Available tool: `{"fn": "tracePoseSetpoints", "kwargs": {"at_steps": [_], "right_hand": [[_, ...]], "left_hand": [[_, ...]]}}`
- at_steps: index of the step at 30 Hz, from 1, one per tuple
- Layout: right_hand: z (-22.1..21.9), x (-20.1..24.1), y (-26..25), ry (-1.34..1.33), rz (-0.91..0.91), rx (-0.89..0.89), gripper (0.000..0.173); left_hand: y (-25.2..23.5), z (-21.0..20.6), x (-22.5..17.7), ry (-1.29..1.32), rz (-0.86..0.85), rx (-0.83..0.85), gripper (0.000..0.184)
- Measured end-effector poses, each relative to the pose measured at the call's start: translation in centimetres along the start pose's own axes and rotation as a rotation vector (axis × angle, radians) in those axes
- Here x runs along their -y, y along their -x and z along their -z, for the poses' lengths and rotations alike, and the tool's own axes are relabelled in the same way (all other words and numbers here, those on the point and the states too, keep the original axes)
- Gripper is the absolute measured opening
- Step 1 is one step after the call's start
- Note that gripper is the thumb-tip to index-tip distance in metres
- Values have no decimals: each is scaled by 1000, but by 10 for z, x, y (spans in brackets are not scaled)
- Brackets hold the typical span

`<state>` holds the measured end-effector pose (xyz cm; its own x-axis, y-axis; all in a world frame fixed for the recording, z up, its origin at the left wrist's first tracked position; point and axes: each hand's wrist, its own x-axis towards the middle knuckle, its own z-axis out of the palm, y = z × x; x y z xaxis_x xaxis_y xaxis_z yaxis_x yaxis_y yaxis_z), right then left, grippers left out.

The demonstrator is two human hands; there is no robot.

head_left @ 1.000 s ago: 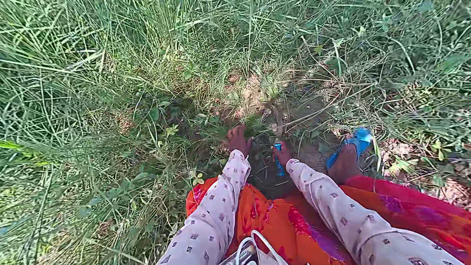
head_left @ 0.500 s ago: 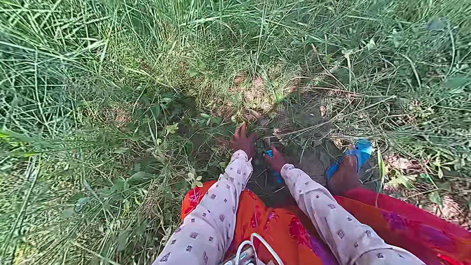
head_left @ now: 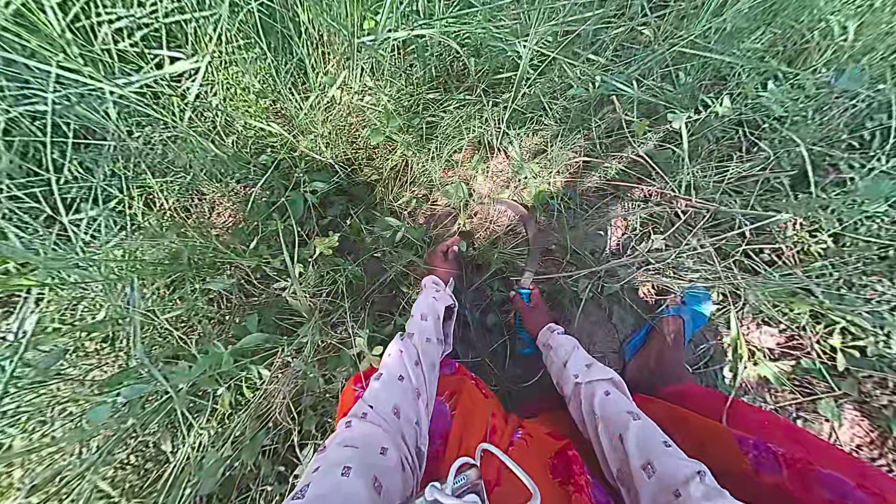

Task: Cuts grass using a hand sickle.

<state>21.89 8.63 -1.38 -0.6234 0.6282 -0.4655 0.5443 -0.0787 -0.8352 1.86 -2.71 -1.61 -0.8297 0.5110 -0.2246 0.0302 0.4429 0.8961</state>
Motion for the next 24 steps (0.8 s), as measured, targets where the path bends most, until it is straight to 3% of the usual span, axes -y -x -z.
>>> {"fn": "tracePoseSetpoints", "kwargs": {"at_steps": [6, 12, 17, 20, 24], "right_hand": [[-10, 16, -19, 88, -152, 119, 49], [-28, 15, 6, 339, -202, 52, 63], [-82, 7, 69, 171, -191, -10, 61], [-90, 0, 80, 124, -199, -35, 63], [-87, 5, 78, 64, -179, -60, 58]], "left_hand": [[-2, 0, -5, 142, -1, -15, 34], [1, 7, -6, 313, 55, -117, 35], [-1, 24, -13, 452, 49, -279, 35], [-1, 32, -7, 523, 53, -390, 34], [-1, 33, -11, 537, 15, -417, 33]]}}
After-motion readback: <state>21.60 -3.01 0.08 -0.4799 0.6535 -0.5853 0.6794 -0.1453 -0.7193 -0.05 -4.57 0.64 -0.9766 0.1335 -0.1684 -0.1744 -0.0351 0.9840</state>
